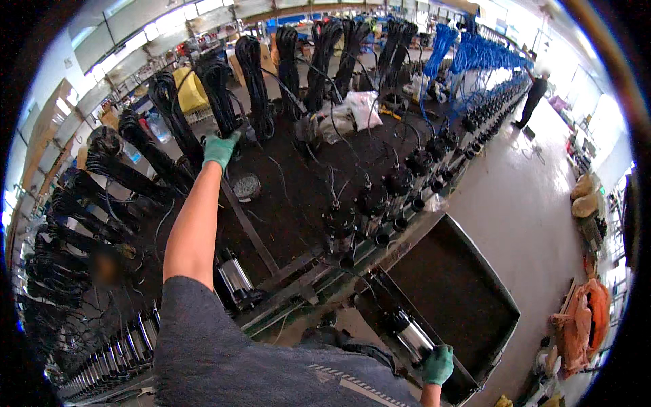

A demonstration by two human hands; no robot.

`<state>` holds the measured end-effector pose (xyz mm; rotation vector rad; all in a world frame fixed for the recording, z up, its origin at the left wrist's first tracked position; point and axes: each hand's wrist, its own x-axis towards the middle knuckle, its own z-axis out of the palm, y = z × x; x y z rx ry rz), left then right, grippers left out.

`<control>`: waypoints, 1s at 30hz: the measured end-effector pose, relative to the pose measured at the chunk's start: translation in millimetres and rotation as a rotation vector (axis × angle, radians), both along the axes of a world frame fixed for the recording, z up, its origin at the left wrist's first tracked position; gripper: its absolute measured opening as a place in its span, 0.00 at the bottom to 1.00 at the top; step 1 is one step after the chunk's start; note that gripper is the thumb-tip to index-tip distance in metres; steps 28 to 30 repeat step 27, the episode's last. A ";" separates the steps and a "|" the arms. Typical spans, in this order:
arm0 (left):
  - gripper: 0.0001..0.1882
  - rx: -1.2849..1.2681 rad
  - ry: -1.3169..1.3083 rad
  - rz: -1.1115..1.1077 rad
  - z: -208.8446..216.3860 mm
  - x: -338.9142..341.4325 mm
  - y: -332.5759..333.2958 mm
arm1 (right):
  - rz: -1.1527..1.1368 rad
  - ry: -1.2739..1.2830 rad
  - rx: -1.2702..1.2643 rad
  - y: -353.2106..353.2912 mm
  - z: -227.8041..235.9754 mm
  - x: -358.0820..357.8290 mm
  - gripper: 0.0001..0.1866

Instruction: The person repeatedly picks up cylindrical metal objects from a rack and places them into a large metal tray. They handle the objects one by one, sometimes rotating them or adjusting their position before setting them down in the tray.

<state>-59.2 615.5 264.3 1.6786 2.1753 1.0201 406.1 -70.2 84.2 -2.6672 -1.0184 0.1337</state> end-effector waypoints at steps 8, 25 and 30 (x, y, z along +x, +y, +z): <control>0.38 0.316 -0.278 -0.427 -37.9 61.6 -82.2 | -0.029 -0.037 0.074 -13.8 -22.3 7.5 0.05; 0.24 0.000 -1.495 -0.954 127.9 74.3 -303.8 | 0.018 0.024 0.108 -7.1 -19.3 8.7 0.06; 0.29 -0.063 -1.483 -0.871 111.8 70.5 -308.9 | 0.034 0.013 0.098 -9.2 -28.7 12.6 0.06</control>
